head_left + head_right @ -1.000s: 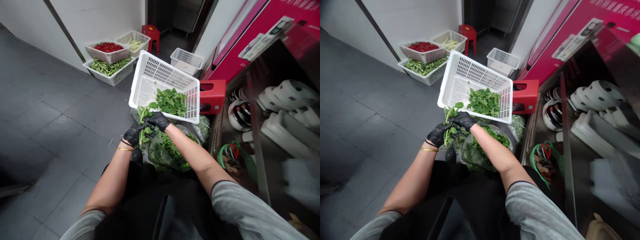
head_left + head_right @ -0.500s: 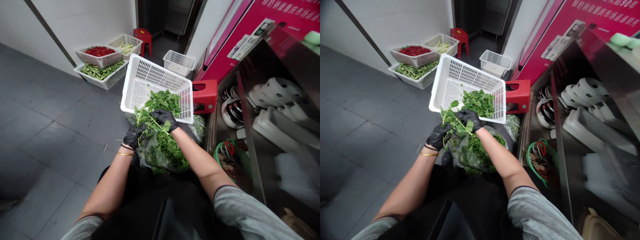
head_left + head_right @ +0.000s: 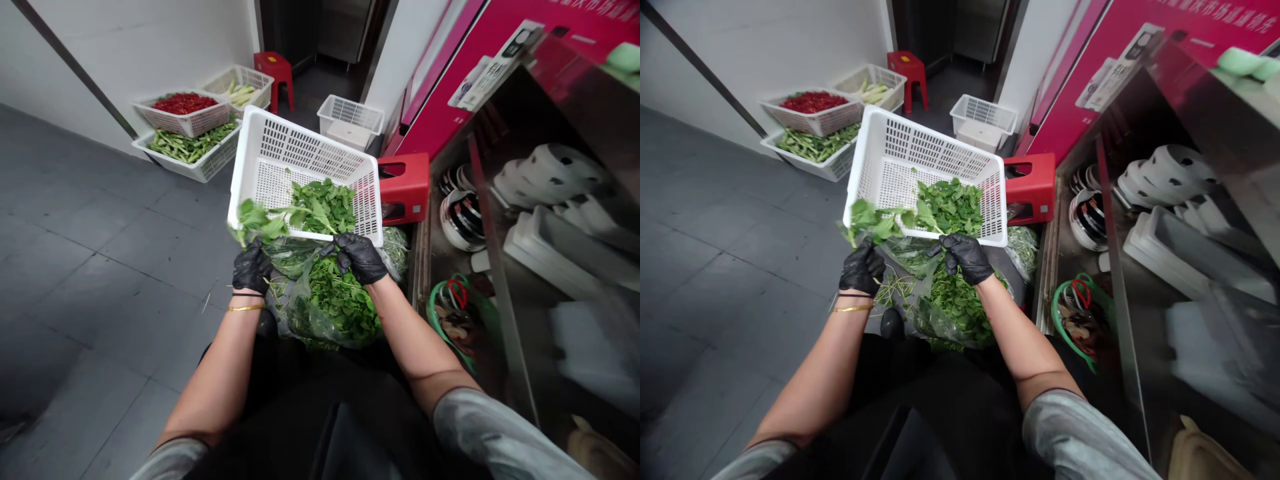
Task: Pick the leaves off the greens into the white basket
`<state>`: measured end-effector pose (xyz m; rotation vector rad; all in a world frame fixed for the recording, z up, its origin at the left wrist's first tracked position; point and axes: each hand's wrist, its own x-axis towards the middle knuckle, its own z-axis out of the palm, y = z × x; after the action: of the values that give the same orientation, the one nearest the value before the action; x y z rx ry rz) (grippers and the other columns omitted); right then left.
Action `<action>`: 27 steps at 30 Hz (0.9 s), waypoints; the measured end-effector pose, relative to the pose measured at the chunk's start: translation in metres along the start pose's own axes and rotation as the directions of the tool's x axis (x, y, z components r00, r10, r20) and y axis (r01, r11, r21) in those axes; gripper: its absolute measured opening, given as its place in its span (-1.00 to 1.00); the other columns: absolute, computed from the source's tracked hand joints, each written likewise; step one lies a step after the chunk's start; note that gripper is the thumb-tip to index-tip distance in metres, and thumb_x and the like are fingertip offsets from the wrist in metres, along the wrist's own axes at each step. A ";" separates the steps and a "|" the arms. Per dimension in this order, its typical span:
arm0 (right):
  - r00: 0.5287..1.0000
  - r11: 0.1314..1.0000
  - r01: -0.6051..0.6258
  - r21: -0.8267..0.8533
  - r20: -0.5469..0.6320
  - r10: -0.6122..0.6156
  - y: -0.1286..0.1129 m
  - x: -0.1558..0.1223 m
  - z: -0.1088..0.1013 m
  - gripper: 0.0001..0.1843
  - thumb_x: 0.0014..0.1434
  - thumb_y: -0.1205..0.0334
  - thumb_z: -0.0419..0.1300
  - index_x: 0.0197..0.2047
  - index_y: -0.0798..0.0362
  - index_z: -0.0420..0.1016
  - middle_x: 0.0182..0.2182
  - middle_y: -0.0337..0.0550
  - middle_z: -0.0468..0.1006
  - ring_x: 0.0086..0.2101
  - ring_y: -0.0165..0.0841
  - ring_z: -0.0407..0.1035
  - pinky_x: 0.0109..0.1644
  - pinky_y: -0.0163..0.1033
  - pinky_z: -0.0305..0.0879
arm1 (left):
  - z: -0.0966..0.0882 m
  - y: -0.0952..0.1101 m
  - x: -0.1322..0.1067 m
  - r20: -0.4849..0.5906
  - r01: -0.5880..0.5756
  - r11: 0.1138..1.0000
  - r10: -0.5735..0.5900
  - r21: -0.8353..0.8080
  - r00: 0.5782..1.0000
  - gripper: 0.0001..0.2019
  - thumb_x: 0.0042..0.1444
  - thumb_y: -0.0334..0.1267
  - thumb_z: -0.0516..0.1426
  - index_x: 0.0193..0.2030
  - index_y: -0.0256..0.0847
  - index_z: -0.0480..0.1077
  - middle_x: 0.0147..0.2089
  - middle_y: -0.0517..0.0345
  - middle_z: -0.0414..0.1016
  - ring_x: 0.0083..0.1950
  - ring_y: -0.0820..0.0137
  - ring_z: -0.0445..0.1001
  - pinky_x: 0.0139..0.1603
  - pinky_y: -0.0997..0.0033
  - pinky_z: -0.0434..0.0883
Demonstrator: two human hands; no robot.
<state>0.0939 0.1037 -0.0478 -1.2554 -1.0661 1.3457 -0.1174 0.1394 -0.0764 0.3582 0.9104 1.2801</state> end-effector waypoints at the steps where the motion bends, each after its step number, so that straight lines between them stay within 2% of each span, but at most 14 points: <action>1: 1.000 0.999 -0.002 -0.043 0.007 0.002 0.001 -0.002 0.000 -0.59 0.03 -0.16 0.18 -0.47 0.06 0.44 -0.60 -0.20 0.52 -0.77 -0.49 0.10 -0.71 -0.30 0.09 | 0.001 0.004 0.000 0.006 0.012 0.999 -0.012 -0.042 1.000 -0.83 0.12 -0.30 0.19 -0.45 -0.27 0.32 -0.78 0.47 -0.06 -0.80 0.66 -0.09 -0.80 0.65 -0.12; 4: 0.999 0.921 0.053 -0.385 0.026 -0.047 0.012 -0.010 0.012 -0.57 0.17 -0.13 0.06 -0.40 0.06 0.49 -0.44 -0.09 0.59 -0.67 -0.41 0.26 -0.58 -0.26 0.20 | 0.005 0.007 -0.004 0.099 0.145 0.986 -0.137 -0.081 0.986 -0.78 0.23 -0.26 0.10 -0.39 -0.34 0.39 -0.78 0.45 -0.06 -0.80 0.66 -0.10 -0.81 0.64 -0.11; 5: 0.995 0.827 0.098 -0.553 0.040 -0.091 0.018 -0.013 0.018 -0.57 0.21 -0.10 0.04 -0.38 0.07 0.51 -0.40 -0.05 0.59 -0.59 -0.36 0.35 -0.50 -0.25 0.24 | 0.006 0.006 -0.006 0.129 0.194 0.978 -0.183 -0.082 0.975 -0.73 0.24 -0.24 0.08 -0.46 -0.32 0.36 -0.77 0.43 -0.03 -0.80 0.66 -0.09 -0.82 0.63 -0.11; 7: 0.979 0.531 0.198 -0.824 0.135 -0.155 0.026 -0.018 0.030 -0.58 0.27 -0.02 0.01 -0.33 0.09 0.54 -0.33 0.04 0.60 -0.38 -0.26 0.45 -0.33 -0.23 0.27 | 0.009 0.003 -0.009 0.156 0.254 0.964 -0.241 -0.075 0.958 -0.65 0.24 -0.23 0.08 -0.57 -0.27 0.25 -0.76 0.40 0.00 -0.80 0.65 -0.07 -0.83 0.61 -0.11; 9: 0.956 0.250 0.292 -0.923 0.274 -0.106 0.031 -0.021 0.039 -0.57 0.32 0.03 -0.04 -0.26 0.12 0.55 -0.28 0.11 0.59 -0.26 -0.18 0.46 -0.24 -0.21 0.26 | 0.009 0.002 -0.010 0.118 0.244 0.968 -0.235 -0.063 0.965 -0.66 0.20 -0.26 0.13 -0.58 -0.26 0.23 -0.77 0.42 -0.02 -0.81 0.66 -0.09 -0.83 0.62 -0.11; 10: 0.943 0.163 0.333 -0.929 0.328 -0.060 0.032 -0.022 0.042 -0.56 0.34 0.06 -0.08 -0.22 0.13 0.55 -0.27 0.13 0.59 -0.24 -0.17 0.47 -0.23 -0.20 0.25 | 0.008 0.003 -0.010 0.088 0.226 0.973 -0.221 -0.055 0.971 -0.70 0.16 -0.29 0.17 -0.56 -0.27 0.25 -0.77 0.44 -0.03 -0.81 0.67 -0.10 -0.83 0.63 -0.11; 13: 0.920 0.066 0.386 -0.920 0.389 0.052 0.035 -0.027 0.041 -0.55 0.35 0.06 -0.12 -0.13 0.12 0.52 -0.23 0.12 0.59 -0.22 -0.16 0.48 -0.22 -0.20 0.26 | 0.002 0.009 -0.008 0.012 0.180 0.983 -0.180 -0.045 0.984 -0.73 0.06 -0.41 0.22 -0.56 -0.26 0.23 -0.76 0.46 -0.01 -0.81 0.69 -0.10 -0.82 0.66 -0.09; 16: 0.911 0.097 0.377 -0.921 0.388 0.140 0.045 -0.042 0.025 -0.61 0.33 0.06 -0.08 -0.09 0.09 0.49 -0.21 0.08 0.59 -0.22 -0.18 0.49 -0.23 -0.22 0.27 | -0.004 0.019 -0.006 -0.014 0.167 0.983 -0.169 -0.072 0.986 -0.71 0.08 -0.46 0.18 -0.58 -0.26 0.19 -0.76 0.44 0.02 -0.80 0.69 -0.10 -0.82 0.66 -0.10; 18: 0.890 0.170 0.359 -0.918 0.392 0.234 0.053 -0.055 0.008 -0.70 0.28 0.14 0.00 -0.15 0.07 0.51 -0.24 0.04 0.60 -0.26 -0.20 0.49 -0.25 -0.22 0.28 | -0.008 0.026 -0.005 -0.022 0.147 0.983 -0.151 -0.107 0.988 -0.75 0.12 -0.44 0.14 -0.55 -0.27 0.23 -0.77 0.44 0.02 -0.80 0.69 -0.10 -0.82 0.67 -0.10; 20: 0.883 0.344 0.297 -0.891 0.394 0.257 0.056 -0.060 -0.009 -0.76 0.23 0.22 0.03 -0.29 0.05 0.52 -0.32 -0.02 0.60 -0.31 -0.23 0.48 -0.26 -0.23 0.30 | -0.010 0.029 -0.005 -0.017 0.149 0.982 -0.152 -0.120 0.988 -0.79 0.15 -0.41 0.13 -0.50 -0.28 0.28 -0.77 0.44 0.00 -0.80 0.69 -0.10 -0.82 0.67 -0.10; 21: 0.904 0.466 0.240 -0.851 0.371 0.212 0.054 -0.059 -0.015 -0.73 0.23 0.22 0.01 -0.34 0.05 0.52 -0.37 -0.05 0.59 -0.34 -0.26 0.47 -0.26 -0.23 0.31 | -0.009 0.028 -0.006 -0.008 0.167 0.980 -0.169 -0.112 0.986 -0.80 0.15 -0.40 0.13 -0.50 -0.28 0.29 -0.77 0.45 0.00 -0.80 0.69 -0.11 -0.82 0.67 -0.10; 24: 0.989 0.786 0.076 -0.614 0.146 0.019 0.034 -0.036 -0.015 -0.60 0.28 0.05 -0.05 -0.34 0.03 0.53 -0.49 -0.14 0.54 -0.46 -0.31 0.41 -0.32 -0.22 0.32 | -0.001 0.016 -0.010 0.035 0.259 0.965 -0.257 -0.053 0.966 -0.77 0.11 -0.40 0.17 -0.53 -0.27 0.25 -0.77 0.44 0.01 -0.80 0.68 -0.10 -0.83 0.65 -0.11; 25: 0.995 0.829 0.048 -0.557 0.100 0.009 0.027 -0.025 -0.008 -0.62 0.24 -0.02 0.01 -0.32 0.02 0.54 -0.53 -0.17 0.51 -0.50 -0.32 0.39 -0.34 -0.22 0.32 | 0.003 0.009 -0.011 0.046 0.274 0.961 -0.272 -0.037 0.961 -0.75 0.08 -0.39 0.20 -0.54 -0.26 0.23 -0.76 0.45 0.02 -0.80 0.68 -0.09 -0.82 0.64 -0.11; 27: 0.977 0.841 0.074 -0.535 0.206 0.045 0.017 -0.003 0.011 -0.71 0.05 -0.05 0.25 -0.32 0.01 0.56 -0.49 -0.21 0.54 -0.43 -0.32 0.42 -0.26 -0.22 0.34 | 0.010 -0.004 -0.013 0.064 0.267 0.964 -0.267 0.000 0.962 -0.72 0.03 -0.37 0.24 -0.55 -0.25 0.21 -0.75 0.46 0.03 -0.79 0.68 -0.09 -0.81 0.64 -0.10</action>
<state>0.0810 0.0982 -0.0632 -1.5230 -1.6899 1.2221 -0.1070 0.1290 -0.0678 0.2572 0.8670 1.0186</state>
